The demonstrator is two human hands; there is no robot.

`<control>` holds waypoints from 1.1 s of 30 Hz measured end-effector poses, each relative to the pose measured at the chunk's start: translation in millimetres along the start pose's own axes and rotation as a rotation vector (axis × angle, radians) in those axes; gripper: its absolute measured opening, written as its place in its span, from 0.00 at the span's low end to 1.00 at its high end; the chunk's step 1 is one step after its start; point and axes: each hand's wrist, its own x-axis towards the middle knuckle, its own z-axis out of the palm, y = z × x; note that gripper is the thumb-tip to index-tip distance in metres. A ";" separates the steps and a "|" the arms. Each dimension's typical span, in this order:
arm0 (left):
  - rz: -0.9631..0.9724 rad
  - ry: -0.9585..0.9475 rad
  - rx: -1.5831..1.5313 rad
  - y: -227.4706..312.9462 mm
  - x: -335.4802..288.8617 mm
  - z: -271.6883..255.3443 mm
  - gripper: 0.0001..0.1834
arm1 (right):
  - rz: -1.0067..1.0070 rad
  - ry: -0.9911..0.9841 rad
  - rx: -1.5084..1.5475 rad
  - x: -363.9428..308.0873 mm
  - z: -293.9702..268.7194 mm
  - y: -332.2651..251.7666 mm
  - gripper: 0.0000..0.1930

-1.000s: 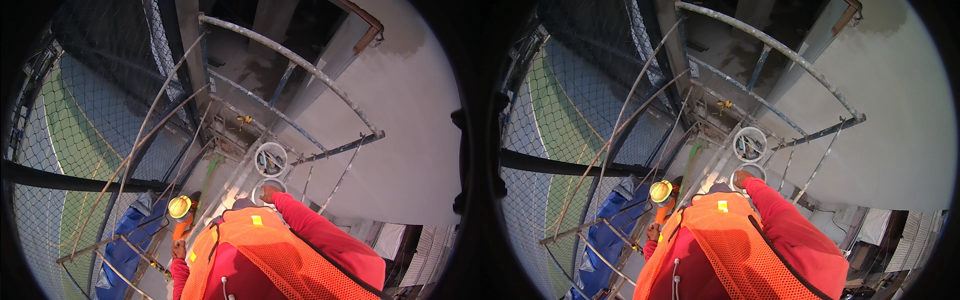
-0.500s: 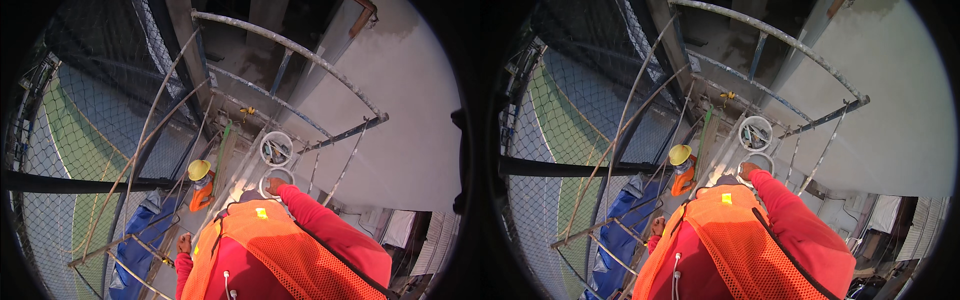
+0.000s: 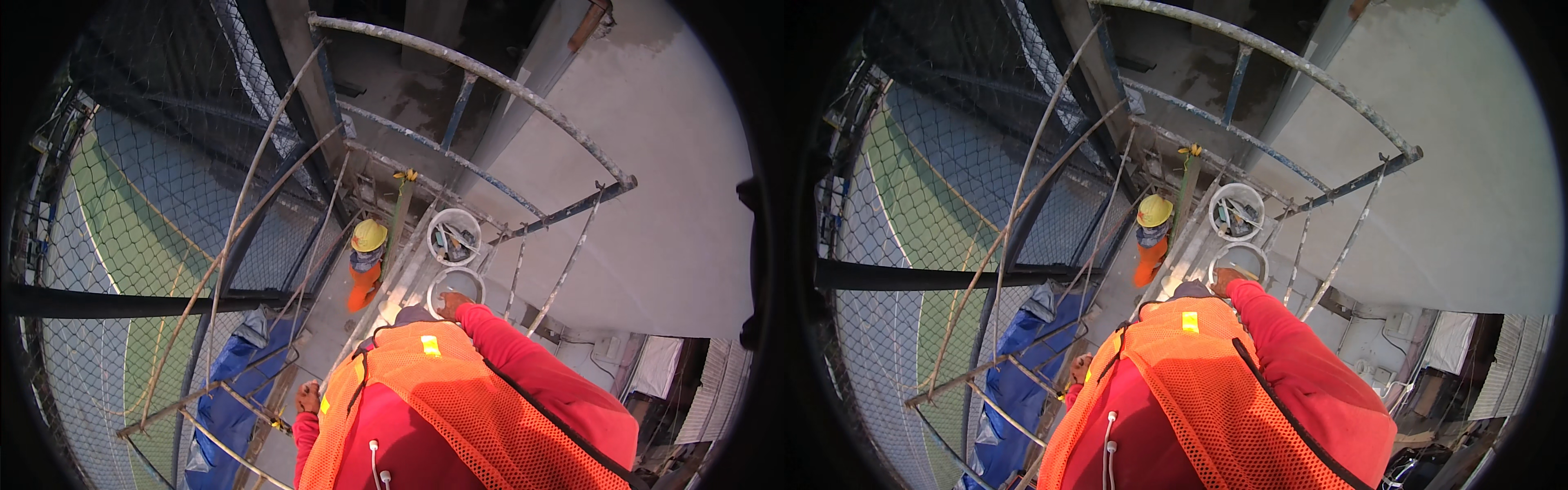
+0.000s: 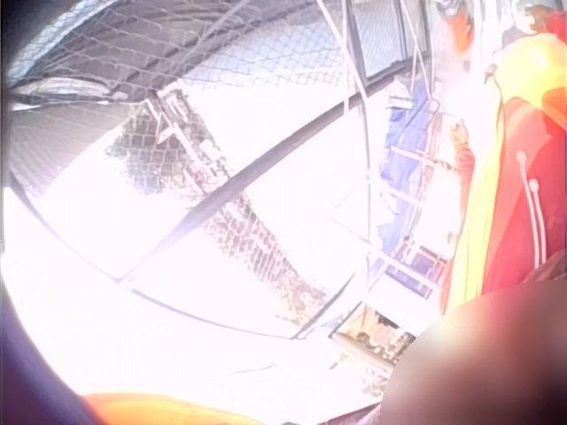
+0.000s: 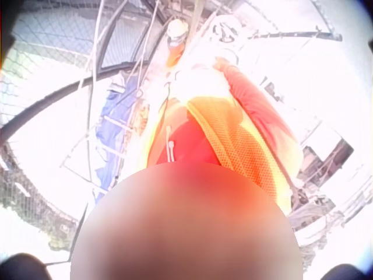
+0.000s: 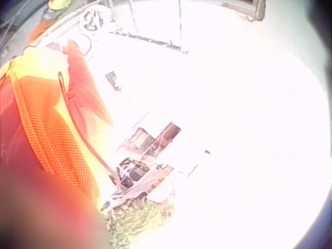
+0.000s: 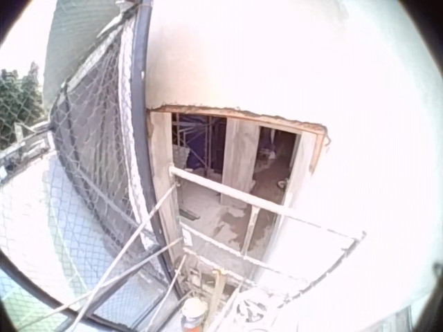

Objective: The person assembles scaffolding on a construction site. They lift and position wooden planks onto the metal frame, then secure metal poles using wire ties. Another worker is visible nearby.

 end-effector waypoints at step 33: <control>0.010 -0.061 0.118 6.6 21.8 -3.4 0.16 | 0.070 -0.002 -0.027 -11.3 -10.4 -7.8 0.32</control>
